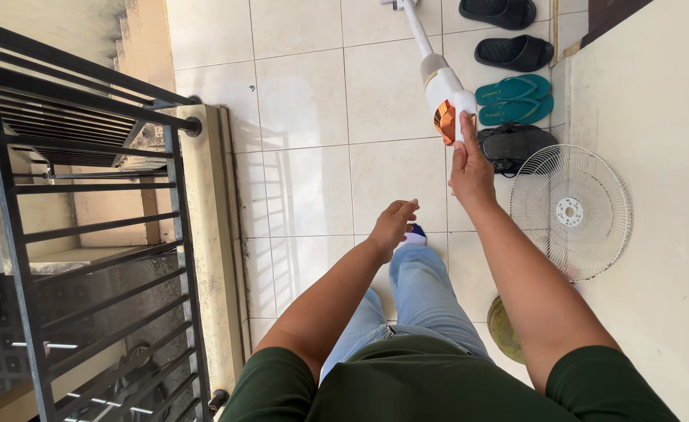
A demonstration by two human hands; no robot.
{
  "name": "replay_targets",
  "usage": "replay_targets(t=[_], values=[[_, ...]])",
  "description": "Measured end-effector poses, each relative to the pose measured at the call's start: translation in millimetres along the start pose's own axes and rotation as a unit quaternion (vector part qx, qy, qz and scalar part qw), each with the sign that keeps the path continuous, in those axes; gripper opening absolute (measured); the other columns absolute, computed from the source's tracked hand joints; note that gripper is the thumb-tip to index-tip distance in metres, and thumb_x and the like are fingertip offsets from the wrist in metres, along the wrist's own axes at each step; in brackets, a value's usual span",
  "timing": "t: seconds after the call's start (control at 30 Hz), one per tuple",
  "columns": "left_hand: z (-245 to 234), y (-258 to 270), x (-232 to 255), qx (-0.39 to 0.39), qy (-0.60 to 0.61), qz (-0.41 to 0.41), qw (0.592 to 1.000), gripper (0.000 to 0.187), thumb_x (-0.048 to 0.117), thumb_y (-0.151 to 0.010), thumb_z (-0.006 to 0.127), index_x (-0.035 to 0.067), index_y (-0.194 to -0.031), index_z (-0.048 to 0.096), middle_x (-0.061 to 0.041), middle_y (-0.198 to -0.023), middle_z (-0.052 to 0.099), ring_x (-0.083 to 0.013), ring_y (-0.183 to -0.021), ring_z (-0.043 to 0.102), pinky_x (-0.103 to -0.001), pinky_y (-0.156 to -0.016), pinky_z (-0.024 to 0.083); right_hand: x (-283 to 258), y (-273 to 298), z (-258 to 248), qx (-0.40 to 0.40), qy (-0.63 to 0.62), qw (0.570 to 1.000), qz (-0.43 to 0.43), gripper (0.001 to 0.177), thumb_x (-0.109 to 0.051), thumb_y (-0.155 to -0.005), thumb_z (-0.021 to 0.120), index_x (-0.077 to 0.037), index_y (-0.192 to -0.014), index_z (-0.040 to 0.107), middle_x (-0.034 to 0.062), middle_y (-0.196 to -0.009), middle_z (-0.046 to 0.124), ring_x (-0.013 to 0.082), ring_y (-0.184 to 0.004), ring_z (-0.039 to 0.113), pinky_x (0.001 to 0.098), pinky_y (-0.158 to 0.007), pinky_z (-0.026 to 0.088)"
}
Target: The person uses a cordless stick vacuum to clean a tiled floor in a hallway or landing area. They move the vacuum back and forth across the floor, navigating around a fan, several pairs of shoes, and a water dispenser.
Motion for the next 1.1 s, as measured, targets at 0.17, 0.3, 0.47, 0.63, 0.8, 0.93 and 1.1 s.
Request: replay_targets(t=[0.17,0.3,0.47,0.63,0.8,0.93,1.1], values=[[-26.9,21.7,-72.2,-0.008,0.002,-0.054,0.999,0.043,0.048,-0.097,0.053,0.015,-0.123,0.063,-0.003,-0.115,0.064,-0.0183,-0.101,0.057,-0.037,-0.088,0.049,25.0,17.8,-17.3,-0.002,0.042,0.999,0.033,0.057,-0.025,-0.113,0.045,-0.043,-0.163,0.025,0.0166,-0.109,0.075,0.0189,-0.057,0.068,0.0341,-0.052,0.058],[-45.8,45.5,-118.2,-0.020,0.016,-0.046,0.999,0.041,0.045,-0.097,0.053,0.015,-0.122,0.064,-0.003,-0.112,0.064,-0.0177,-0.097,0.057,-0.037,-0.086,0.049,64.3,105.3,-30.2,0.036,0.061,0.997,-0.026,0.074,-0.015,-0.100,0.061,-0.034,-0.162,0.025,0.0189,-0.142,0.062,0.0377,-0.087,0.070,0.0423,-0.071,0.060],[-65.2,76.9,-171.7,-0.024,0.016,-0.034,0.999,0.040,0.044,-0.098,0.052,0.013,-0.121,0.063,-0.003,-0.110,0.064,-0.0168,-0.097,0.057,-0.036,-0.086,0.049,121.9,264.8,-37.1,0.057,0.120,0.991,-0.023,0.086,-0.012,-0.091,0.070,-0.025,-0.163,0.025,0.0196,-0.157,0.049,0.0435,-0.127,0.059,0.0441,-0.101,0.053],[-82.9,105.8,-232.3,-0.028,0.015,-0.043,0.999,0.038,0.043,-0.098,0.053,0.015,-0.120,0.064,-0.002,-0.108,0.065,-0.0159,-0.093,0.057,-0.036,-0.084,0.048,147.7,428.1,-45.4,0.052,0.142,0.987,0.058,0.088,-0.013,-0.088,0.070,-0.023,-0.163,0.025,0.0238,-0.148,0.054,0.0439,-0.121,0.063,0.0447,-0.097,0.052],[-90.8,115.8,-289.5,-0.025,0.022,-0.073,0.997,0.036,0.043,-0.098,0.053,0.017,-0.120,0.064,-0.002,-0.107,0.064,-0.0153,-0.090,0.056,-0.035,-0.082,0.048,175.4,570.0,-66.5,0.026,0.076,0.983,0.165,0.093,-0.009,-0.084,0.072,-0.022,-0.162,0.024,0.0188,-0.149,0.052,0.0402,-0.100,0.066,0.0442,-0.081,0.055],[-83.2,121.9,-319.0,-0.025,0.031,-0.072,0.997,0.036,0.044,-0.098,0.054,0.017,-0.119,0.064,-0.002,-0.105,0.065,-0.0154,-0.088,0.056,-0.035,-0.081,0.048,179.8,593.4,-86.0,-0.005,0.096,0.995,-0.033,0.100,0.004,-0.079,0.075,-0.016,-0.164,0.027,0.0255,-0.148,0.049,0.0336,-0.117,0.056,0.0426,-0.085,0.053],[-66.7,129.5,-322.3,-0.017,0.042,-0.048,0.998,0.036,0.043,-0.097,0.055,0.015,-0.120,0.064,-0.003,-0.107,0.065,-0.0166,-0.089,0.057,-0.035,-0.081,0.048,204.1,529.7,-74.7,-0.059,-0.007,0.976,0.208,0.098,0.003,-0.083,0.067,-0.032,-0.163,0.023,0.0231,-0.124,0.060,0.0186,-0.050,0.054,0.0357,-0.043,0.048]])
Point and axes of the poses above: each hand's wrist, its own y-axis away from the middle knuckle, its own z-axis out of the palm, x = y × z, the point moved 6 cm from there along -y, towards the middle knuckle
